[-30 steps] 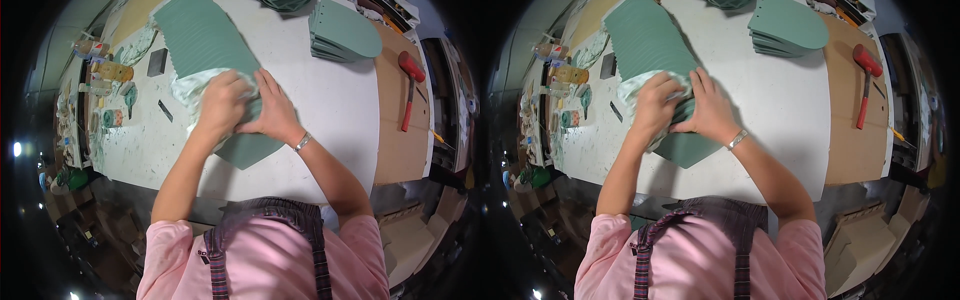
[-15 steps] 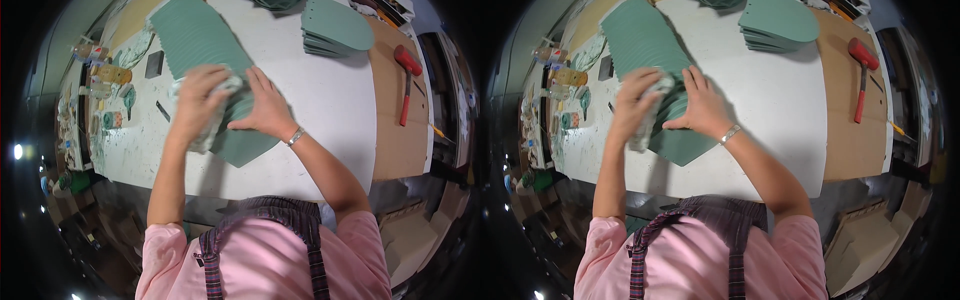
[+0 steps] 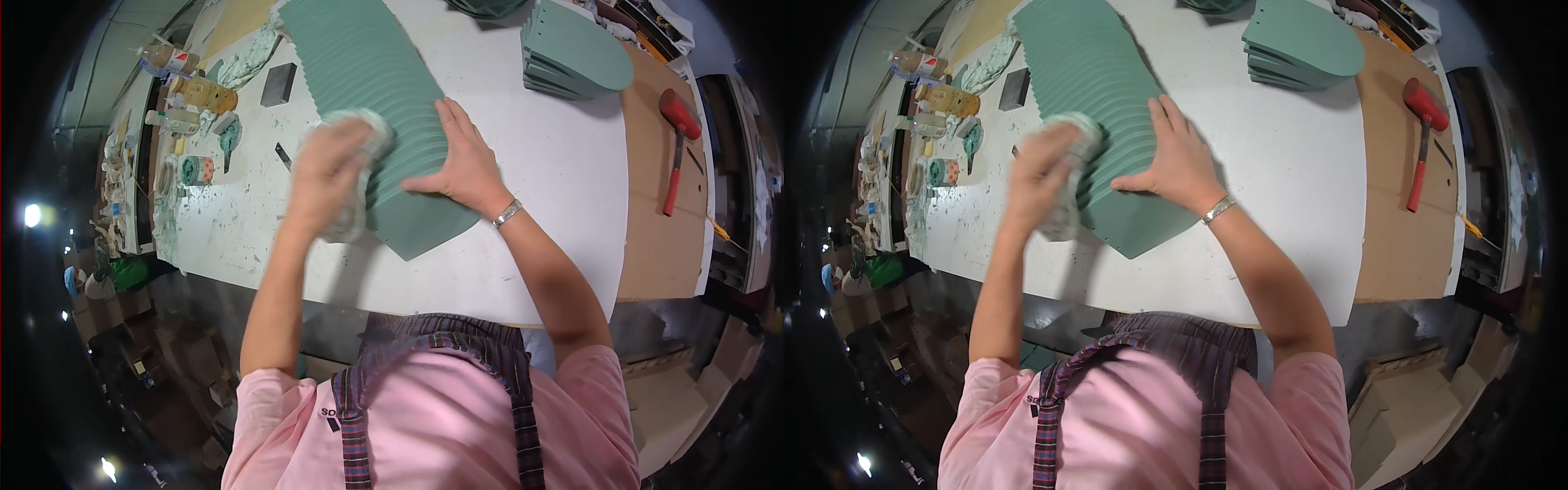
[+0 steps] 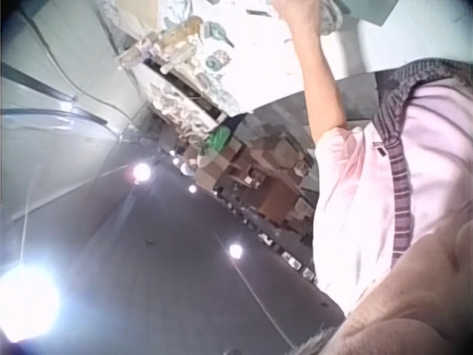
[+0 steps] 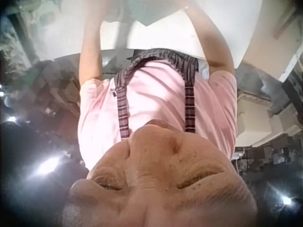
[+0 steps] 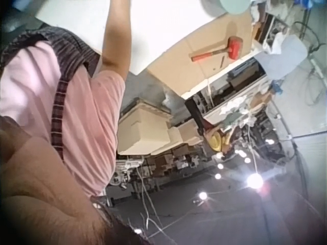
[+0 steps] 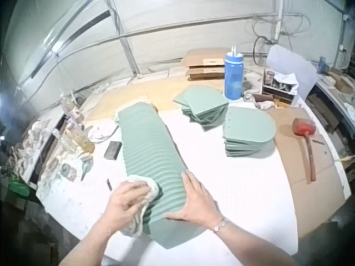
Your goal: The person wipes green ribbed panels with a white cloth, handles a small green piece, and uses a green applicator to apply a substance to the small piece.
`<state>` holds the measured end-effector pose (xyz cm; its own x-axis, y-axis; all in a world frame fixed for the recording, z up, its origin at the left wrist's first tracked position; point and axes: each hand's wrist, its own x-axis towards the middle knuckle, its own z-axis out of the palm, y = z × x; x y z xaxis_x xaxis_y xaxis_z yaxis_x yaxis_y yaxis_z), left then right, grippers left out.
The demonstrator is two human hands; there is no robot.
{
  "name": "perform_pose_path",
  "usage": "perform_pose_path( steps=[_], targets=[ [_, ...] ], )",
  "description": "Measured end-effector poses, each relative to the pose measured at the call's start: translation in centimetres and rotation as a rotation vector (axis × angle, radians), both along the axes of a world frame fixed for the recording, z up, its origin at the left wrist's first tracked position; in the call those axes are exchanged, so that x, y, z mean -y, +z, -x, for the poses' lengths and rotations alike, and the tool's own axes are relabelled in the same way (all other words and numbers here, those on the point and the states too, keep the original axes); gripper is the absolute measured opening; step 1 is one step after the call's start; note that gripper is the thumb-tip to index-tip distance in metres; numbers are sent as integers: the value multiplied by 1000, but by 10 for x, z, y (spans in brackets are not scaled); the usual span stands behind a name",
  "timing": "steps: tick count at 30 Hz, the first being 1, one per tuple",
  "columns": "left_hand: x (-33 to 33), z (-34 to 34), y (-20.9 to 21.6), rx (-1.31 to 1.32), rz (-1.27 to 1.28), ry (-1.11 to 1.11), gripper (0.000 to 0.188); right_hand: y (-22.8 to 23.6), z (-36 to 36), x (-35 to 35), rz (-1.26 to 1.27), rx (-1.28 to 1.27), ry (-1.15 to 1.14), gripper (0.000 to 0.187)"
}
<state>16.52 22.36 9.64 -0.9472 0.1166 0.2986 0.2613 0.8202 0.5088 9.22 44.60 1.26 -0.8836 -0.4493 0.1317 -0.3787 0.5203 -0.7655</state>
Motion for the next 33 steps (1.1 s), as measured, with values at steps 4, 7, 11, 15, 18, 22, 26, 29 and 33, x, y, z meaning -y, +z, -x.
perform_pose_path(
  steps=[4,7,11,15,18,22,26,29,33],
  targets=[
    [46,-35,-13,63,138,-193,42,2,0,-2,-65,68,-16,128],
    [74,-55,-13,167,114,-161,41,5,-4,-6,-63,78,-29,126],
    [38,-17,11,-79,1,-242,39,13,-18,9,-199,-52,-99,110],
    [32,-18,-13,-43,-30,-388,41,-3,-32,35,-77,-203,-335,81],
    [98,-27,-5,192,-76,-449,44,-7,-32,32,-37,-264,-439,68],
    [130,27,20,88,-237,-139,43,-8,-34,28,-73,-284,-461,61],
    [75,138,9,-160,-128,-193,30,-2,-30,41,-8,-300,-430,62],
    [64,147,-28,-119,11,-217,33,-2,-31,42,-9,-282,-416,63],
    [93,104,-43,-10,114,-154,39,-8,-32,29,-29,-253,-408,66]
  ],
)
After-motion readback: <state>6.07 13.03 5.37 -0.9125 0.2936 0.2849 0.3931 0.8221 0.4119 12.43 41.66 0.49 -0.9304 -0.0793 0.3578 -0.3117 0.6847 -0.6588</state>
